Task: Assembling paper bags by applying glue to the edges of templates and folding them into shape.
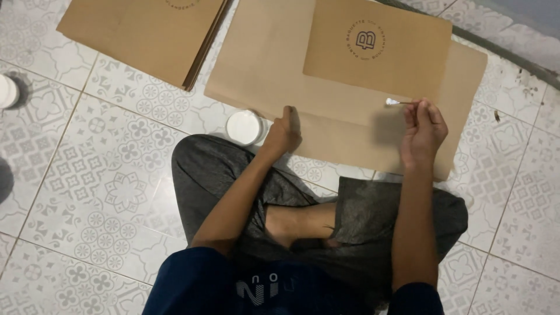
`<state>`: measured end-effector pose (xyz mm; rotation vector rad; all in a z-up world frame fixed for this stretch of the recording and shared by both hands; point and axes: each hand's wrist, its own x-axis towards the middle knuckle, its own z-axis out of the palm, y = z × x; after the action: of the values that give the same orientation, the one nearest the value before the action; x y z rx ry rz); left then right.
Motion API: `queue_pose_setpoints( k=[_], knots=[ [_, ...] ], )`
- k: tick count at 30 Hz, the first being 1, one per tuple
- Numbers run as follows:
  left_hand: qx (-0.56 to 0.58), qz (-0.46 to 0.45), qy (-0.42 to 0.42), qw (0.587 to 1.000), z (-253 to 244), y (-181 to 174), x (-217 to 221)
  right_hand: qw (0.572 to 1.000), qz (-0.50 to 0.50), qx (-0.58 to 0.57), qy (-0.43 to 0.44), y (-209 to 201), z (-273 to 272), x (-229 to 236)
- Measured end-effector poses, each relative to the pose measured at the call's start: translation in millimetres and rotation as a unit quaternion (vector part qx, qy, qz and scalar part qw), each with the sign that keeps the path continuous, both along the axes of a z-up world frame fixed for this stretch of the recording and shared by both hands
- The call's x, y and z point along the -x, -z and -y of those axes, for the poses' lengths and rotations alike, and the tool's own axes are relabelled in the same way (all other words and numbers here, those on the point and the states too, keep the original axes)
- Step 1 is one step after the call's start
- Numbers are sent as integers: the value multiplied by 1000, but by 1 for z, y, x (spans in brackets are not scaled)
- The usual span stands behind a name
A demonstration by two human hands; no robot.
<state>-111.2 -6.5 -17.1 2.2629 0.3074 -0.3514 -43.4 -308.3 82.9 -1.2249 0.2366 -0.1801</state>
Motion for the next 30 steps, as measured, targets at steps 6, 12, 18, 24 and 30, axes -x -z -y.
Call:
queue_pose_setpoints(
  k=[6, 12, 18, 24, 30],
  knots=[
    [73, -18, 86, 993, 3, -6, 38, 1000, 1, 0, 2, 14, -2, -4],
    [-18, 18, 84, 996, -5, 18, 33, 995, -13, 98, -16, 14, -28, -6],
    [-169, 218, 102, 956, 5, -43, -7, 966, 76, 233, -85, 39, -70, -17],
    [-244, 216, 120, 938, -2, 10, -14, 945, 97, 280, -139, 57, -116, -26],
    [-254, 228, 95, 935, -4, 4, -13, 935, 123, 292, -158, 77, -141, -25]
  ],
)
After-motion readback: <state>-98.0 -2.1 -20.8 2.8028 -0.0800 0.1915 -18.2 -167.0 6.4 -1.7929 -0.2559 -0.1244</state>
